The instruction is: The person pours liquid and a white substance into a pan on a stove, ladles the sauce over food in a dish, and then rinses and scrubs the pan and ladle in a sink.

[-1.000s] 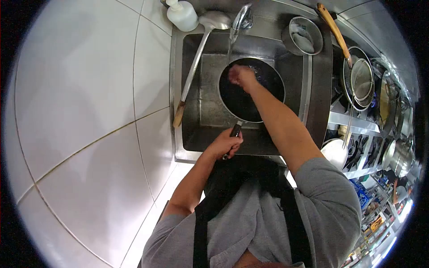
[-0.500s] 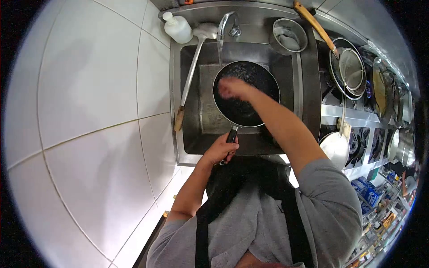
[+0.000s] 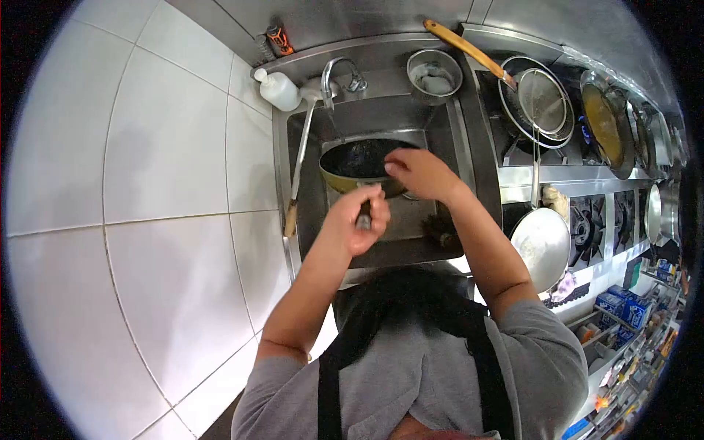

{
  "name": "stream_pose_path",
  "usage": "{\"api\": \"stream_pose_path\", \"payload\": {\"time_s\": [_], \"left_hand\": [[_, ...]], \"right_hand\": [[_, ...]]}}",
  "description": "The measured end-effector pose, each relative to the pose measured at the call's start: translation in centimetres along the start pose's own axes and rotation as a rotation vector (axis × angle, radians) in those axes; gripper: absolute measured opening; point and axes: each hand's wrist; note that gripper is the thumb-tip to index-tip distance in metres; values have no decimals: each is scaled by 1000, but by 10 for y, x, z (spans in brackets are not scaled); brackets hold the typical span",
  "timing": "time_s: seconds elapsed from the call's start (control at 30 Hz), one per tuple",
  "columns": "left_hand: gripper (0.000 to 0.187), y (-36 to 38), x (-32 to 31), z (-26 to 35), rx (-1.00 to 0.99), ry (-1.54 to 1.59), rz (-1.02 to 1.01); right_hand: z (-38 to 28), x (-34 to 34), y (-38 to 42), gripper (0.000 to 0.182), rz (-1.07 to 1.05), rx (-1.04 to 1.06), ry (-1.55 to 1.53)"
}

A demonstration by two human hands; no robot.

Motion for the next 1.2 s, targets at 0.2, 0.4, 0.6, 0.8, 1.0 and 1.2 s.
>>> {"api": "stream_pose_path", "payload": {"time_s": [0.2, 0.4, 0.6, 0.8, 1.0, 1.2], "left_hand": [[18, 0, -65, 39, -5, 84, -185], [14, 1, -43, 24, -57, -75, -103], [16, -6, 38, -6, -98, -104, -20], [23, -10, 59, -7, -62, 31, -38], [13, -4, -27, 24, -61, 160, -87], [17, 5, -67, 37, -93, 58, -90]], "right_hand": [[-28, 57, -10, 31, 487, 175, 17], [-18, 45, -2, 32, 448, 23, -10], [3, 27, -9, 32, 303, -98, -46], [13, 14, -27, 32, 233, -48, 62], [8, 26, -35, 30, 272, -37, 76], [-18, 70, -45, 27, 463, -15, 95]]}}
Point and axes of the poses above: each hand's wrist, its own y-axis away from the middle knuckle, its own x-axis out of the back of the hand, z = x × y, and after that the axes turned 15 degrees about x, right-handed
